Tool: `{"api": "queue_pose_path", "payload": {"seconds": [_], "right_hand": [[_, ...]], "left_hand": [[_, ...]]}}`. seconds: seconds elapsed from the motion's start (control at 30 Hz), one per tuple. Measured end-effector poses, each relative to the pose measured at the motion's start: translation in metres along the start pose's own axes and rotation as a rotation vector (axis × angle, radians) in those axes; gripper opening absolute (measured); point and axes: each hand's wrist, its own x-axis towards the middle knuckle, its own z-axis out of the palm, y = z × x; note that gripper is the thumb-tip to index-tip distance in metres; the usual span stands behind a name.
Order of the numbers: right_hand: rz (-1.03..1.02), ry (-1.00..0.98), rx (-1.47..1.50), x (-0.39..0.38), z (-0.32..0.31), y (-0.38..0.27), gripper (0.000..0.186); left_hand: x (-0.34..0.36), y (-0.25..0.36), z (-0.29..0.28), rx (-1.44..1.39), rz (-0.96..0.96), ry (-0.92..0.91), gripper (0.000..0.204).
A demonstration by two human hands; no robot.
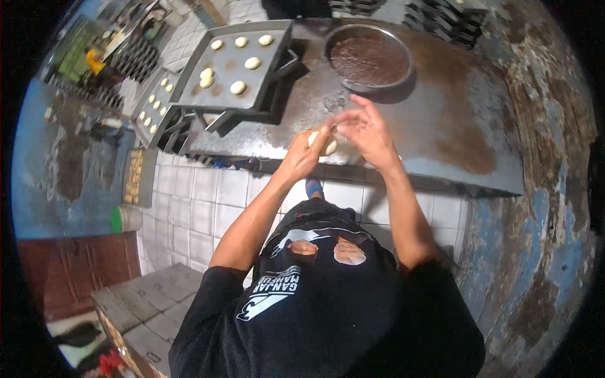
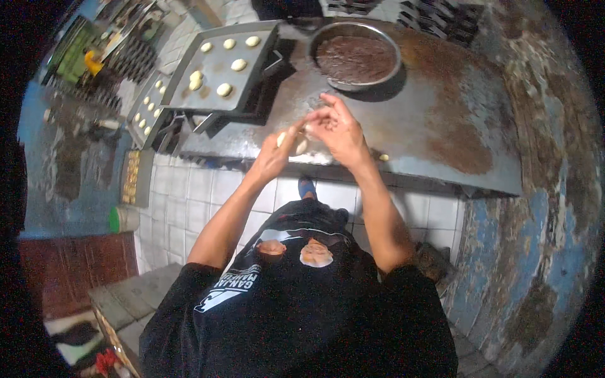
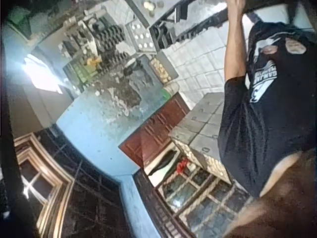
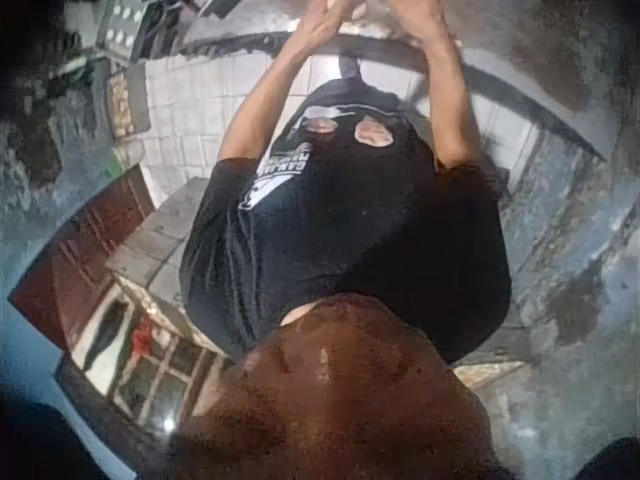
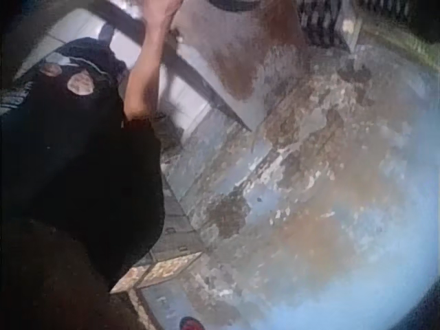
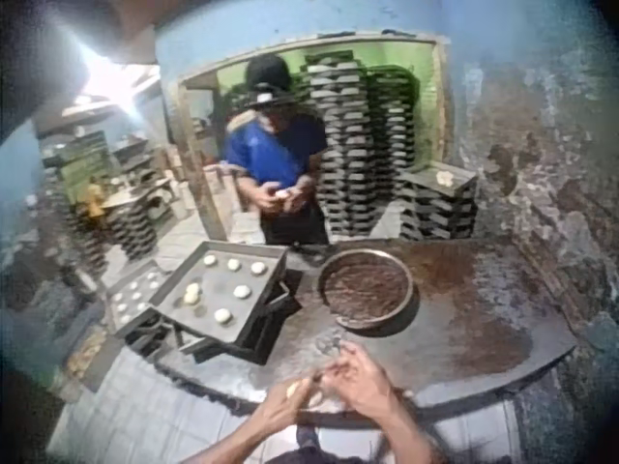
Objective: The person fills pieces of dough with chocolate paste using a spoon, pinches them closed by hand, and places the shaped dough onto baking trays.
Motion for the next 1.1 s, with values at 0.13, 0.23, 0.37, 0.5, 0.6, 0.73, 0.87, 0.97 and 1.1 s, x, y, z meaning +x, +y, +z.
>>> {"api": "queue_pose_path", "payload": {"seconds": [0.13, 0.23, 0.37, 0.5, 0.6, 0.73, 0.87, 0.97, 1.1], "right_hand": [[0.266, -0.510, -0.437, 0.026, 0.034, -0.023, 0.046], [0.047, -0.580, -0.565, 0.031, 0.070, 0.010, 0.041], [-0.452, 0.028, -0.561, 0.036, 0.122, 0.048, 0.048], [-0.468, -0.106, -0.664, 0.055, 0.193, 0.073, 0.040], [0.437, -0.135, 0.355, 0.087, 0.240, 0.105, 0.037], [0.771, -0.329, 0.424, 0.166, 0.287, 0.131, 0.035], [0.701, -0.261, 0.069, 0.290, 0.319, 0.164, 0.025], [-0.144, -0.085, -1.023, 0.383, 0.324, 0.226, 0.050], [-0.245, -0.432, -1.431, 0.453, 0.298, 0.307, 0.055]], "left_hand": [[-0.024, -0.016, -0.021, 0.015, 0.120, 0.039, 0.075], [-0.030, -0.030, -0.059, -0.068, 0.029, -0.085, 0.060], [-0.028, -0.033, -0.100, -0.392, -0.223, 0.153, 0.057], [-0.020, -0.060, -0.132, -1.240, -0.242, 0.104, 0.067], [-0.008, -0.085, -0.175, -0.722, 0.054, 0.365, 0.052], [0.016, -0.124, -0.254, -0.959, -0.320, 0.374, 0.050], [0.022, -0.175, -0.316, -0.968, -0.010, 0.396, 0.073], [0.007, -0.223, -0.360, -0.977, -0.072, 0.404, 0.066], [-0.034, -0.252, -0.411, -0.693, -0.225, 0.563, 0.051]]}}
